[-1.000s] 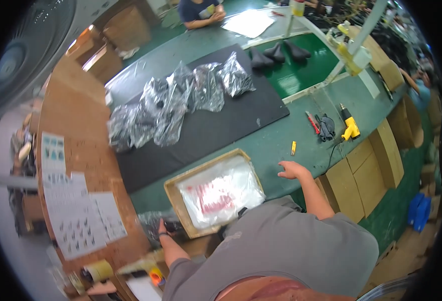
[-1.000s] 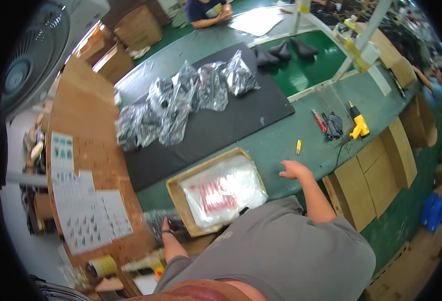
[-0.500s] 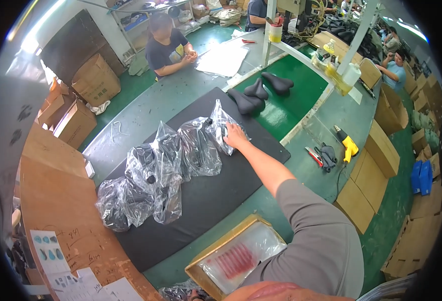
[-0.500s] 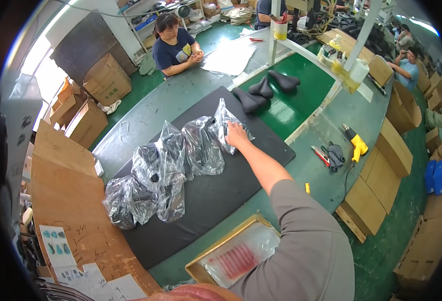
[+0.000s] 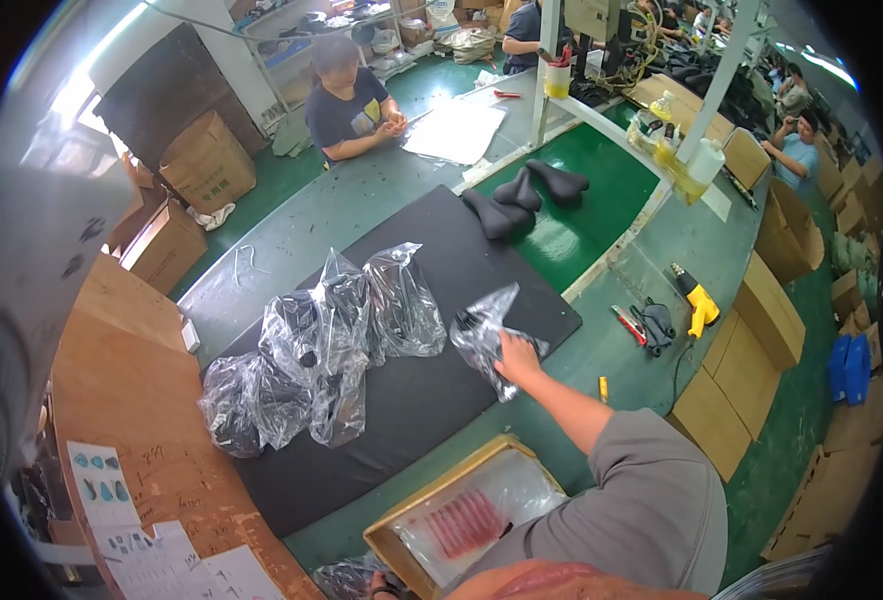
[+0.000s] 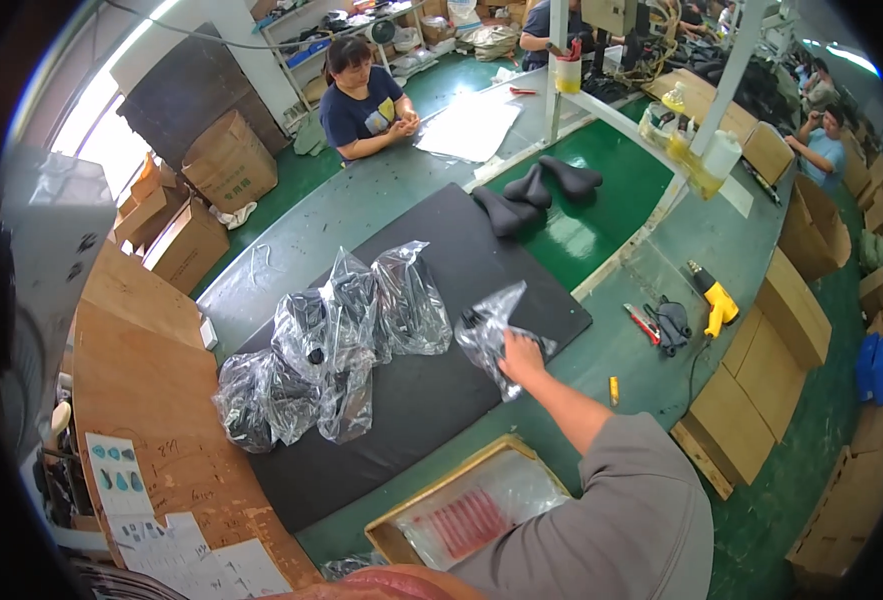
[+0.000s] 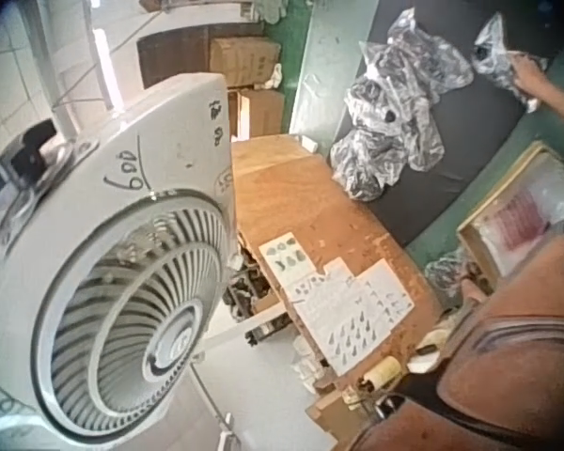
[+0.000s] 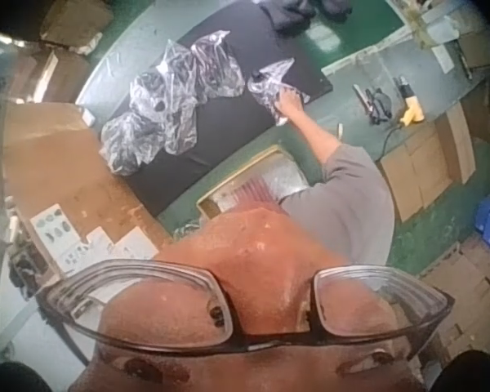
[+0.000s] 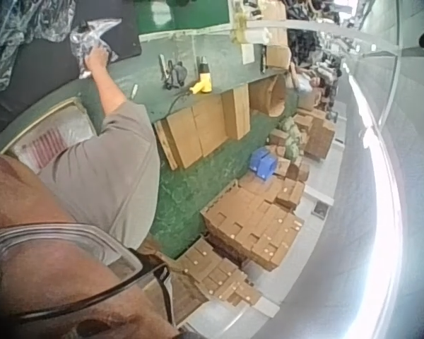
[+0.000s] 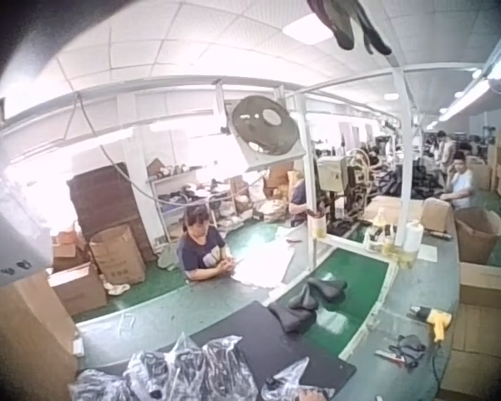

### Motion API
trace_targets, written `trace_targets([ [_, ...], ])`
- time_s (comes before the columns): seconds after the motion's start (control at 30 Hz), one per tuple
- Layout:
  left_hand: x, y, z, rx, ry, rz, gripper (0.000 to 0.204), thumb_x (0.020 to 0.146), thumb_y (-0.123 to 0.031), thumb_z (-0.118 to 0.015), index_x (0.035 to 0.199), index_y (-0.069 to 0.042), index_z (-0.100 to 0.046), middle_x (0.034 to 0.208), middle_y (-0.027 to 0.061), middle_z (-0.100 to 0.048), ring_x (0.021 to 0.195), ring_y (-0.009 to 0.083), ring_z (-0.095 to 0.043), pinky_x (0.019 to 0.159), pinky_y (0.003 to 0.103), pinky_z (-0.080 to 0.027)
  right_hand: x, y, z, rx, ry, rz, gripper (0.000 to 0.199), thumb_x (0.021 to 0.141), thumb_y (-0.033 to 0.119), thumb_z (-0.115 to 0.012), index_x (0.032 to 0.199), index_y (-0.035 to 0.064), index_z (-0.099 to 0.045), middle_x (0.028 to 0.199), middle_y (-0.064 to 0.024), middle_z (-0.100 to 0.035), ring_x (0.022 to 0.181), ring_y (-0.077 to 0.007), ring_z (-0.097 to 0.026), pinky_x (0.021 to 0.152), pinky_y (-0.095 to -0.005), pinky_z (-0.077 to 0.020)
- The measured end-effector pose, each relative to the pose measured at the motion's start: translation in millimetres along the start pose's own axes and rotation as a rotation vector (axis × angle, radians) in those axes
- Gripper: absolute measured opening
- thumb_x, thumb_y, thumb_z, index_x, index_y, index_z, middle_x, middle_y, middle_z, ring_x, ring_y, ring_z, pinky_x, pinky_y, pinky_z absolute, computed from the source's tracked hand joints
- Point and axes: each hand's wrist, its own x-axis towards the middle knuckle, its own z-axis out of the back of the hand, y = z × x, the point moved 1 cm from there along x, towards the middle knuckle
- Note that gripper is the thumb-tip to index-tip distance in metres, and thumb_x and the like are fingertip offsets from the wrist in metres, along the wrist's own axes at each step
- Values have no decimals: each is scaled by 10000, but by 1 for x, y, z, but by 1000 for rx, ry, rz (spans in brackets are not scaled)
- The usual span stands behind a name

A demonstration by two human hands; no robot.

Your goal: The recorder is packing individual items into cardboard boxes, sealing them with a tape dispenser, and applying labels in a warehouse environment.

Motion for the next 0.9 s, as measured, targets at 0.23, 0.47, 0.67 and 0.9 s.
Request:
trace_targets([
  [0.23, -12, -17, 29, -278, 188, -367, 365, 847, -450, -655, 1027, -141, -733, 997, 49, -747, 895, 298, -703, 822, 455, -582, -200, -78, 32, 25, 283, -204, 681, 833, 381, -823, 1311, -1, -525, 1174, -256, -707, 1094, -428, -697, 934, -511, -573],
  [0.47, -219, 14, -4, -950, 1230, -508, 465, 895, -328, -677, 1221, -21, -554, 1097, 127, -624, 890, 227, -633, 726, 376, -598, -275, -115, 72, -157, 210, 212, 558, 818, 124, -735, 1360, 106, -602, 1386, -181, -596, 1301, -382, -560, 1041, -465, -519],
  [0.67, -305, 130, -52, -951, 1192, -772, 708, 937, -319, -769, 1475, -6, -431, 1403, 200, -543, 980, 281, -597, 801, 372, -609, -284, -171, 51, -486, 274, 819, 317, 914, 163, -622, 1224, 104, -655, 1438, -151, -558, 1386, -371, -491, 1094, -514, -454],
  [0.9, -425, 287, -148, -1050, 1564, -483, 878, 956, -184, -706, 1661, -106, -188, 1037, 118, -510, 767, 218, -541, 683, 355, -491, -232, -183, 58, -512, 318, 1170, 98, 843, 168, -645, 934, 133, -655, 1046, -94, -666, 1151, -305, -600, 1025, -454, -469],
])
